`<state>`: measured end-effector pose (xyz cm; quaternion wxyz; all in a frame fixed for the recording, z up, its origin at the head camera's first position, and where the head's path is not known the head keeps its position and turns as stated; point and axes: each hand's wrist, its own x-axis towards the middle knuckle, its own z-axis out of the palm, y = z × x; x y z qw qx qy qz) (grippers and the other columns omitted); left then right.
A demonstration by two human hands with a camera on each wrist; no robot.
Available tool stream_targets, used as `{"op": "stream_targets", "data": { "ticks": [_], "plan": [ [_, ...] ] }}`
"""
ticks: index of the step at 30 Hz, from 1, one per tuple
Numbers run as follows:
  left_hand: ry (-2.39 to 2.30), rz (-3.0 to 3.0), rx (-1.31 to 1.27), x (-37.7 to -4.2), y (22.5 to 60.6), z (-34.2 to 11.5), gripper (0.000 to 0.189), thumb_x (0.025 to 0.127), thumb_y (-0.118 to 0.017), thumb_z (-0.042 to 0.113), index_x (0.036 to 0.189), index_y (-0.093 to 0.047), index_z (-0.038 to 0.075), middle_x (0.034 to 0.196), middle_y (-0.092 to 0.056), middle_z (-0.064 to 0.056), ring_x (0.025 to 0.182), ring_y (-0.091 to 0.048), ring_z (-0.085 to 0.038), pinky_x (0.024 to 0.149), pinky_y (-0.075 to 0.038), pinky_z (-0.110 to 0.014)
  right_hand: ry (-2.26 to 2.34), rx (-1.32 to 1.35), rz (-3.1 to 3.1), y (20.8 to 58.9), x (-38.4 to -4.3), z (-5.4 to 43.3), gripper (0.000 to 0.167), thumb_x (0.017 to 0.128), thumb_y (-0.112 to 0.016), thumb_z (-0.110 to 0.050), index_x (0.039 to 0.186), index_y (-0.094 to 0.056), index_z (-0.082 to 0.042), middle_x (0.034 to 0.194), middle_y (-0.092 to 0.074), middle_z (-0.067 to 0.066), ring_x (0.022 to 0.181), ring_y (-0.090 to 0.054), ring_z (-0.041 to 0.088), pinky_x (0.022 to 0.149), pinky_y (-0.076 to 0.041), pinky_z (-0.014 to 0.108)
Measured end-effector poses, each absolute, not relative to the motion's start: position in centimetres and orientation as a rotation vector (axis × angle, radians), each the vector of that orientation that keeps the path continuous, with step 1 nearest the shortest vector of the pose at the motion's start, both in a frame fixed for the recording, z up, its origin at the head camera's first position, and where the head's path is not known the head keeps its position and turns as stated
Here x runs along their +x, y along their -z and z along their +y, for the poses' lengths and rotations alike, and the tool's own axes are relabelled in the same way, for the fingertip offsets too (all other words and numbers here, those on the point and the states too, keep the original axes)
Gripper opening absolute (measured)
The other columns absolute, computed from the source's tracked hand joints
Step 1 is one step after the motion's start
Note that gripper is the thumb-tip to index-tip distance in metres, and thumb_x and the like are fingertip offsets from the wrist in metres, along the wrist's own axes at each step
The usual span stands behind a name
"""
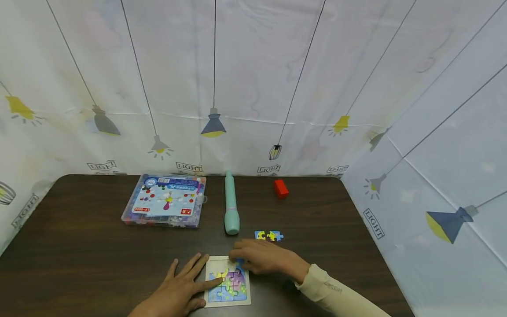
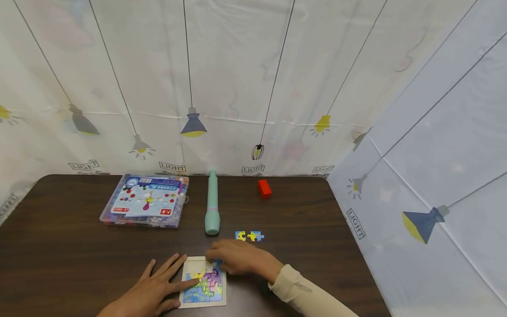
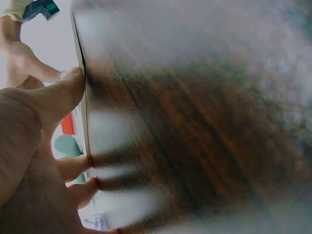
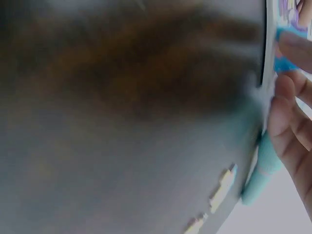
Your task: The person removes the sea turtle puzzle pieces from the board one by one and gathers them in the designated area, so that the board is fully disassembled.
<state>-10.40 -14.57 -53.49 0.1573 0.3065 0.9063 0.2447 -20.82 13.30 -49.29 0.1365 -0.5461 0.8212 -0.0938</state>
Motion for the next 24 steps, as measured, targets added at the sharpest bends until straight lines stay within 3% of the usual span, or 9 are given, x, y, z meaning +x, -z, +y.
{"op": "stream_targets", "data": {
  "ticks": [5, 10, 14, 19, 24],
  "plan": [
    [-0.674, 2.58, 0.832, -10.5, 53.4, -14.3, 0.058, 0.096, -0.068, 0.041, 0.151, -0.047, 0.047, 0.168, -0.02, -0.019, 0.153, -0.015, -0.046, 0.103, -0.008, -0.087, 0.549, -1.464, 2.385, 49.4, -20.2, 13.7, 0.014, 0.097, -0.07, -0.01, 0.11, -0.07, -0.016, 0.104, -0.065, -0.008, 0.096, -0.055, 0.002, 0.084, -0.049, 0.019],
    [-0.645, 2.576, 0.812, -10.5, 53.1, -14.2, 0.058, 0.096, -0.069, 0.042, 0.15, -0.049, 0.046, 0.168, -0.02, -0.018, 0.153, -0.015, -0.045, 0.103, -0.008, -0.087, 0.917, -1.186, 2.37, 48.4, -20.1, 15.1, 0.007, 0.099, -0.066, -0.009, 0.106, -0.064, -0.011, 0.097, -0.062, -0.005, 0.086, -0.057, 0.004, 0.073, -0.053, 0.021],
    [-0.641, 2.58, 0.805, -10.5, 52.9, -14.0, 0.057, 0.096, -0.069, 0.042, 0.15, -0.049, 0.046, 0.168, -0.02, -0.018, 0.153, -0.015, -0.045, 0.104, -0.008, -0.087, 1.1, -0.988, 2.409, 47.1, -21.4, 18.2, 0.007, 0.098, -0.066, -0.002, 0.101, -0.062, -0.007, 0.095, -0.063, 0.002, 0.083, -0.065, 0.016, 0.062, -0.059, 0.026],
    [-0.659, 2.571, 0.802, -10.4, 53.1, -14.1, 0.057, 0.096, -0.069, 0.041, 0.15, -0.049, 0.046, 0.168, -0.019, -0.018, 0.153, -0.014, -0.046, 0.104, -0.006, -0.086, 1.005, -0.876, 2.547, 47.0, -24.5, 23.5, 0.008, 0.096, -0.067, 0.001, 0.103, -0.068, -0.003, 0.091, -0.065, 0.003, 0.075, -0.061, 0.016, 0.06, -0.054, 0.026],
    [-0.657, 2.577, 0.81, -10.4, 53.3, -14.2, 0.058, 0.095, -0.069, 0.041, 0.15, -0.049, 0.046, 0.168, -0.019, -0.018, 0.153, -0.015, -0.046, 0.103, -0.006, -0.087, 0.888, -0.84, 2.539, 48.5, -26.6, 26.5, 0.009, 0.093, -0.069, 0.005, 0.092, -0.065, -0.003, 0.084, -0.063, 0.004, 0.074, -0.063, 0.015, 0.062, -0.05, 0.027]
  ]
}}
